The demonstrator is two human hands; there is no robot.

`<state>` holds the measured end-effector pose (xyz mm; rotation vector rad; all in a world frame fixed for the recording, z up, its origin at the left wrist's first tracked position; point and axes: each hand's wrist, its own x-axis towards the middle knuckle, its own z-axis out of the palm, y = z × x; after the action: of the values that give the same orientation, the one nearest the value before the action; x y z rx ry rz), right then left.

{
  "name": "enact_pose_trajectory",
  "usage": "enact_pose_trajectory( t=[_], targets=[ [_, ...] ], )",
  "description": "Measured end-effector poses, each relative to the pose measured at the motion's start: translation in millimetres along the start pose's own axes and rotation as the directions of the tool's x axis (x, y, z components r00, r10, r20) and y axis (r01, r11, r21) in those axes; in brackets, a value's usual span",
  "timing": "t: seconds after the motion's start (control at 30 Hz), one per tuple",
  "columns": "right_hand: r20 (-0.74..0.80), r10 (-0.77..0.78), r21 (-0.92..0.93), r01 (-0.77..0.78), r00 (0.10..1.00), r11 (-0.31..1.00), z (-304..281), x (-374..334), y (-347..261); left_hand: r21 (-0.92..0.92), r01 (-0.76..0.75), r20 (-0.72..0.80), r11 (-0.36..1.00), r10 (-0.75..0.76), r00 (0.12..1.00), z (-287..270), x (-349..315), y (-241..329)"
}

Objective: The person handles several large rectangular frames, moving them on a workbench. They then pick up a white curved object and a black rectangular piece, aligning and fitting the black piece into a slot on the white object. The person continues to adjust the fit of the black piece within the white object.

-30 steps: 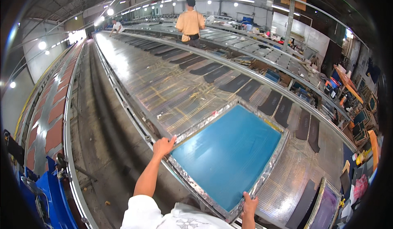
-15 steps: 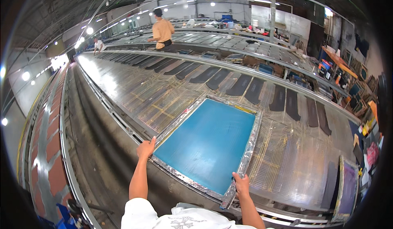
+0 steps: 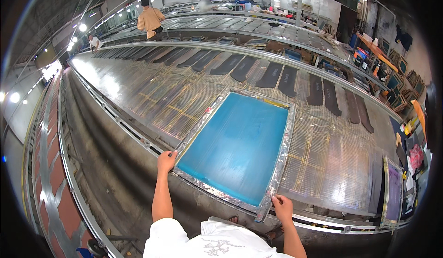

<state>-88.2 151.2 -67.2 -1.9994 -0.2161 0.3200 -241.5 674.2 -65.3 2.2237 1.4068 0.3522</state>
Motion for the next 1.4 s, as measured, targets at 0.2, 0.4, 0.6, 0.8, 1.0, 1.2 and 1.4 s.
enact_pose_trajectory(
  t=[0.2, 0.4, 0.6, 0.8, 1.0, 1.2, 1.4],
  targets=[
    [-0.113, -0.011, 0.032, 0.015, 0.994, 0.999, 1.6, -14.4, 7.4, -0.183, 0.090, 0.012, 0.979, -0.089, 0.996, -13.1, -20.3, -38.9],
    [-0.067, 0.044, 0.126, -0.035, 0.997, 0.991, 3.4, -3.8, 11.9, -0.671, 0.328, 0.150, 0.665, -0.312, 0.938, 2.2, -50.9, -54.3],
    [0.117, 0.089, 0.194, -0.111, 0.989, 0.975, -6.9, 0.3, 21.7, -0.774, 0.173, 0.100, 0.609, -0.152, 0.983, 9.5, -36.9, -63.7],
    [0.219, 0.202, 0.396, -0.276, 0.955, 0.876, -9.3, 6.5, 18.4, -0.841, 0.242, 0.157, 0.484, -0.210, 0.965, 12.2, -15.6, -72.1],
    [0.278, 0.150, 0.204, -0.211, 0.949, 0.956, 0.8, 4.0, 4.6, -0.854, 0.249, 0.167, 0.457, -0.213, 0.963, 14.7, -24.9, -68.3],
    [0.227, 0.126, 0.214, -0.176, 0.966, 0.961, -0.1, 1.9, 6.1, -0.878, 0.212, 0.150, 0.430, -0.173, 0.973, 23.2, -23.2, -72.9],
    [0.203, 0.113, 0.225, -0.158, 0.973, 0.961, 0.1, 1.6, 5.3, -0.918, 0.250, 0.206, 0.308, -0.170, 0.964, 19.8, -41.9, -76.2]
  ],
)
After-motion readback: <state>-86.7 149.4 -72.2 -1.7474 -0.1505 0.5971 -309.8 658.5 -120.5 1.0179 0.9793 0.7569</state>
